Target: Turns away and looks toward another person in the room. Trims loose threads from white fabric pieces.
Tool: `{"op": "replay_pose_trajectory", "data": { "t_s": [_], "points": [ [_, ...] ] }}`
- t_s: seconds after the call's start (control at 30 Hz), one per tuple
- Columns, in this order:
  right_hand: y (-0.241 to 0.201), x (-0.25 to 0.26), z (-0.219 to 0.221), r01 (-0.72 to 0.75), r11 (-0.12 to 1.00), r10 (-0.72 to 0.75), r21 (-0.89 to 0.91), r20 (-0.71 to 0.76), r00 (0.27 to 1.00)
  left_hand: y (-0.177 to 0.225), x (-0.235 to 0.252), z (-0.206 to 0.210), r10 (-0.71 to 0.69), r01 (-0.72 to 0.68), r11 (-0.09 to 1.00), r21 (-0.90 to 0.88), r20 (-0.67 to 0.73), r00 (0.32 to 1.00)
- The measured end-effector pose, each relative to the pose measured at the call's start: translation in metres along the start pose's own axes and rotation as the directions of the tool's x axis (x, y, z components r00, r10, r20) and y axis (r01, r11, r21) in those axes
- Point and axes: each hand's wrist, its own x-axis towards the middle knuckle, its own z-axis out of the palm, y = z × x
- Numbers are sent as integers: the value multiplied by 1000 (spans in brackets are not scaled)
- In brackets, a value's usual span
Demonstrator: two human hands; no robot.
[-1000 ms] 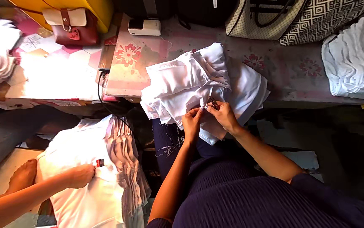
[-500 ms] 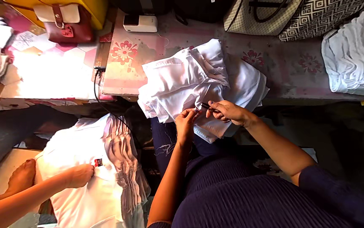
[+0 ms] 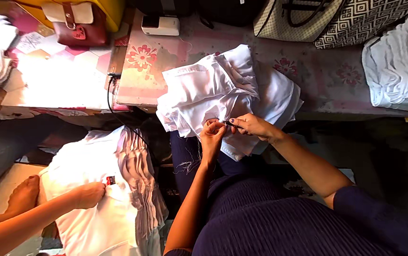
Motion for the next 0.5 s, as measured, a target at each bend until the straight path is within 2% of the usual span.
{"op": "replay_pose_trajectory", "data": {
  "t_s": [0.23, 0.3, 0.37, 0.43, 0.5],
  "points": [
    [13, 2, 2, 97, 994, -94, 43, -74, 993, -2, -1, -2, -33, 33, 999, -38, -9, 999],
    [16, -2, -2, 180, 981, -172, 75, -104, 980, -1, -2, -1, -95, 94, 989, -112, -7, 995],
    [23, -1, -1, 253, 961, -225, 110, -215, 950, -1, -1, 1, -138, 133, 960, -245, -2, 990],
    [30, 6, 6, 287, 945, -229, 157, -308, 923, 2, -2, 7, -162, 149, 930, -335, -11, 987],
    [31, 12, 17, 273, 925, -179, 264, -330, 927, 5, -2, 11, -163, 145, 925, -352, -20, 987]
  ]
}}
